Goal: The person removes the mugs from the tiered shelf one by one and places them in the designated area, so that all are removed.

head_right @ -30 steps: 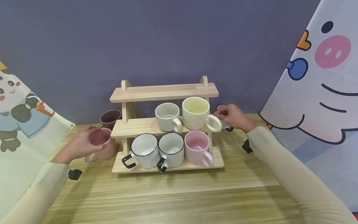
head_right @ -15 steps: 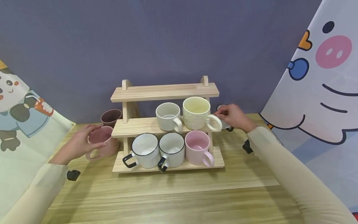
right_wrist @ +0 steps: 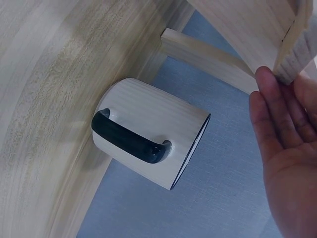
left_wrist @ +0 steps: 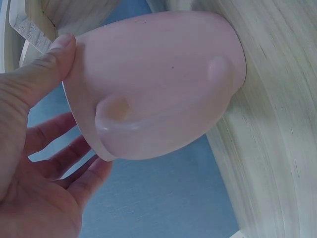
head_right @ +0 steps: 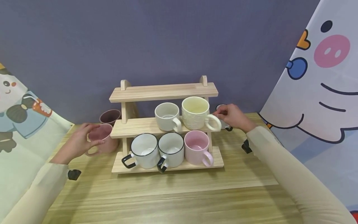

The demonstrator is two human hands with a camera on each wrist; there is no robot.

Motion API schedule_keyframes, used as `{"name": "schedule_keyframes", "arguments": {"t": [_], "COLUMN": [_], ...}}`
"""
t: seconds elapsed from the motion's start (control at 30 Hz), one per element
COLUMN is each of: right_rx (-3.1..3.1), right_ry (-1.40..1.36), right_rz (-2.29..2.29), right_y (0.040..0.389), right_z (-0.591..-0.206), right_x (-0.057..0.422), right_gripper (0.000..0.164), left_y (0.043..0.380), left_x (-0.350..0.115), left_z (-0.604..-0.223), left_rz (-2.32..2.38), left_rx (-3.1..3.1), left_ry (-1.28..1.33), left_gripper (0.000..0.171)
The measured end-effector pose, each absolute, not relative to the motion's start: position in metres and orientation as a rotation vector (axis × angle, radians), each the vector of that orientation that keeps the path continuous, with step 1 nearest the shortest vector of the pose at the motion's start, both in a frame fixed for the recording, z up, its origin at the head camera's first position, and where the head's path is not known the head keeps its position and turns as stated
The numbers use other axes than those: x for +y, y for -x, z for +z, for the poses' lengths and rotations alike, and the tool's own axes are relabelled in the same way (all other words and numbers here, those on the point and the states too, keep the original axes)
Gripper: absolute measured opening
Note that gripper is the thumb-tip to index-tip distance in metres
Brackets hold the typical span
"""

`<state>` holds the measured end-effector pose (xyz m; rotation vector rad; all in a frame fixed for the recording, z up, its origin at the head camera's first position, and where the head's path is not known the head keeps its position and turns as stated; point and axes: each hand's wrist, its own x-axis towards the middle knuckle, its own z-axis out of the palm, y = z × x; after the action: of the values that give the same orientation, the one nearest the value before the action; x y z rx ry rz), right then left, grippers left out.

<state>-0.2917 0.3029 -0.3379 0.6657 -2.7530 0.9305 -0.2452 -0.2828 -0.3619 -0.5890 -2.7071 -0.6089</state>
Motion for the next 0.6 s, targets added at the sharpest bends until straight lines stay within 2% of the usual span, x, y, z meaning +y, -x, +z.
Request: {"name": "schedule_keyframes", "arguments": {"t": [0.4,0.6], "right_rx": [-2.759,-2.760], "right_ry": [-0.663,-0.651], "right_rz": [0.924,0.930], "right_y": [0.293,0.292], "right_z": [-0.339,-0.339], "right_x": [0.302,0.302], "right_gripper": [0.007,0.007], "left_y": [0.242,0.233], "left_x": [-0.279,-0.256], "left_z": [-0.356,-0.334], "left_rz": [-0.610,-0.608], "left_rx": [-2.689,-2.641], "left_ry": [0.574,0.627], "left_gripper": [0.063,0.056]}}
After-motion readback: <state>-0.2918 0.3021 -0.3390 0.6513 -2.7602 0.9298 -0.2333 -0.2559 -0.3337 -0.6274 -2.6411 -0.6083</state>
